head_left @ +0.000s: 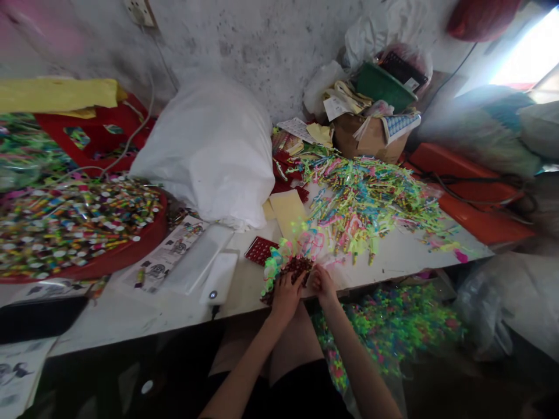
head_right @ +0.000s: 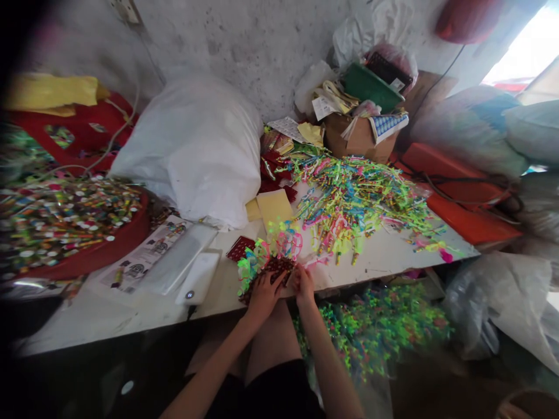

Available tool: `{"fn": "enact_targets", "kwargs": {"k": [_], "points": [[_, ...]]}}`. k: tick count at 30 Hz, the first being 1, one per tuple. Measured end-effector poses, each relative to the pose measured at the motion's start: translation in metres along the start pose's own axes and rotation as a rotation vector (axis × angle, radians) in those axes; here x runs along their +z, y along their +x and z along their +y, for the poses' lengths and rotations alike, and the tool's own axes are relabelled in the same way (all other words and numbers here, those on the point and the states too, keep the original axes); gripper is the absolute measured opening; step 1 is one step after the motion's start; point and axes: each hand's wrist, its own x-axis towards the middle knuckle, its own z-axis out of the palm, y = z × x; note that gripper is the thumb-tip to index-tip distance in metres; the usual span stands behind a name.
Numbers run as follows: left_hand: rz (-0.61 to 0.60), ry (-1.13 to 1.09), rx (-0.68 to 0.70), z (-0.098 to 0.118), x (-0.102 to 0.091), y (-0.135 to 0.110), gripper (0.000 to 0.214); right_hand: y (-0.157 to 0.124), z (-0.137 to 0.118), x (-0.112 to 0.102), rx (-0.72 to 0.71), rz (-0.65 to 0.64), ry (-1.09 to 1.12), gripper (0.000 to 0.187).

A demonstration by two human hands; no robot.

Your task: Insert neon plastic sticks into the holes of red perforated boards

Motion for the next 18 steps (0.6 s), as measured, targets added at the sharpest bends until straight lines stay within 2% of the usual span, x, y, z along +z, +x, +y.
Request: {"fn": "enact_targets", "kwargs": {"k": [3,8,11,14,18], "points": [[-0.011,-0.026,-0.02,-0.001,0.0,0.001,0.045,-0.012,0.0,-0.002,-0.116,0.061,-0.005,0.032],[-0.045,-0.038,-0.026,-0.004,0.001,0.0,0.038,-0.028,-0.014,-0.009,-0.273,-0.105,-0.223,0.036],[-0.05,-0.043,-0.019,-0.008,-0.001,-0.005,0.037,-0.027,-0.024,-0.006,-0.288,-0.189,-0.275,0.038],[-0.046,-0.05,0.002,-0.01,-0.003,-0.011,0.036,-0.023,-0.023,-0.001,-0.267,-0.265,-0.308,0.037],[-0.043,-0.052,-0.002,-0.009,-0.006,-0.016,0.035,-0.017,-0.007,-0.002,-0.295,-0.246,-0.36,0.041]]}}
